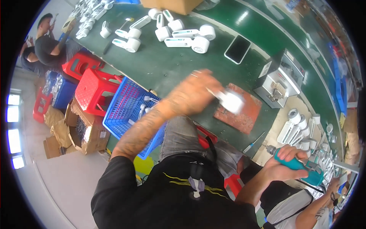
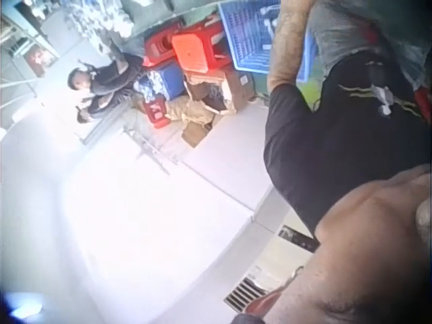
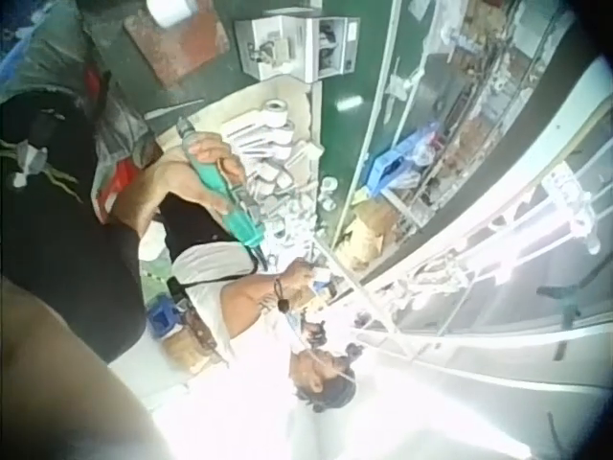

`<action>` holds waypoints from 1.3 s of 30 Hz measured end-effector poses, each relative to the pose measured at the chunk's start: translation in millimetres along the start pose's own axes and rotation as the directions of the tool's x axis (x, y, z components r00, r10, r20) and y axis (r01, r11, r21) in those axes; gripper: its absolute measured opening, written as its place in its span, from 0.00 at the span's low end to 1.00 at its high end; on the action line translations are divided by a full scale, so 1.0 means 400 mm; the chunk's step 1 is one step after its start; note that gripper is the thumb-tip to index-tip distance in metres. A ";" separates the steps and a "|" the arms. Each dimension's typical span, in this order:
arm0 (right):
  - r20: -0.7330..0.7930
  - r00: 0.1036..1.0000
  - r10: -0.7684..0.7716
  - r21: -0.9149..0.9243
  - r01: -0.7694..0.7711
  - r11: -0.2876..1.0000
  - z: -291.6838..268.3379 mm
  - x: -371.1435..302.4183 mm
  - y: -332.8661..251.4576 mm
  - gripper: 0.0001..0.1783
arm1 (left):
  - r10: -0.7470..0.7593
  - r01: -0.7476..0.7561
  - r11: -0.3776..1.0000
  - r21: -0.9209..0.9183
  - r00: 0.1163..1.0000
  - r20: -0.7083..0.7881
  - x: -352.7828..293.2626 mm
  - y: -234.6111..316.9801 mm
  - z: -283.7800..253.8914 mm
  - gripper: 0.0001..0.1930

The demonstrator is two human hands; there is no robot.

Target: Assemble plastic housings for small electronic devices using an electric screwdriver.

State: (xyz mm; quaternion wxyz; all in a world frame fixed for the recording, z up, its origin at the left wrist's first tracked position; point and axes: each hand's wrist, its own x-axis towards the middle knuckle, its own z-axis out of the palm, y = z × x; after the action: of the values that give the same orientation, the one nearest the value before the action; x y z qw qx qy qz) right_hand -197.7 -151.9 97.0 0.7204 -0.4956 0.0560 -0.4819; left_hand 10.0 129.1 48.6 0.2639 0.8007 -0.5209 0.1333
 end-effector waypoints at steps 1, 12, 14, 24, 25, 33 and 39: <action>-0.013 1.000 -0.015 -0.013 0.015 1.000 -0.014 -0.010 0.004 0.43 | -0.045 0.043 0.996 0.073 0.999 0.024 -0.036 -0.067 -0.022 0.16; -0.044 0.995 0.088 -0.270 -0.097 0.958 -0.072 -0.108 0.004 0.42 | -0.379 0.333 0.885 -0.325 0.921 -0.089 0.199 0.121 0.010 0.13; -0.064 0.994 0.089 -0.290 -0.103 0.951 -0.083 -0.118 -0.010 0.43 | -0.218 0.260 0.860 -0.439 0.965 0.145 0.302 0.253 0.158 0.19; -0.028 0.995 0.092 -0.426 -0.095 0.900 -0.110 -0.167 -0.046 0.42 | -0.291 0.417 0.860 -0.296 0.875 0.388 0.526 0.398 0.550 0.34; -0.019 0.996 0.092 -0.453 -0.091 0.887 -0.116 -0.165 -0.044 0.42 | -0.294 0.418 0.861 -0.291 0.875 0.386 0.521 0.393 0.547 0.34; 0.010 0.955 0.296 -0.360 -0.273 0.892 -0.102 -0.116 -0.048 0.35 | -0.097 0.111 0.909 -0.402 0.994 0.056 0.319 0.326 0.260 0.16; 0.081 0.952 0.296 -0.366 -0.248 0.897 -0.068 -0.087 0.009 0.37 | -0.022 0.042 0.955 -0.295 0.997 0.070 0.206 0.221 0.189 0.13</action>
State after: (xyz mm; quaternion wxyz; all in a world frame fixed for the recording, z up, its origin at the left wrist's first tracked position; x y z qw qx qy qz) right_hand -229.0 -143.5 66.8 0.6827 -0.6346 0.1614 -0.3243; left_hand -40.0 -4.4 51.4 0.3658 0.7645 -0.5303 0.0232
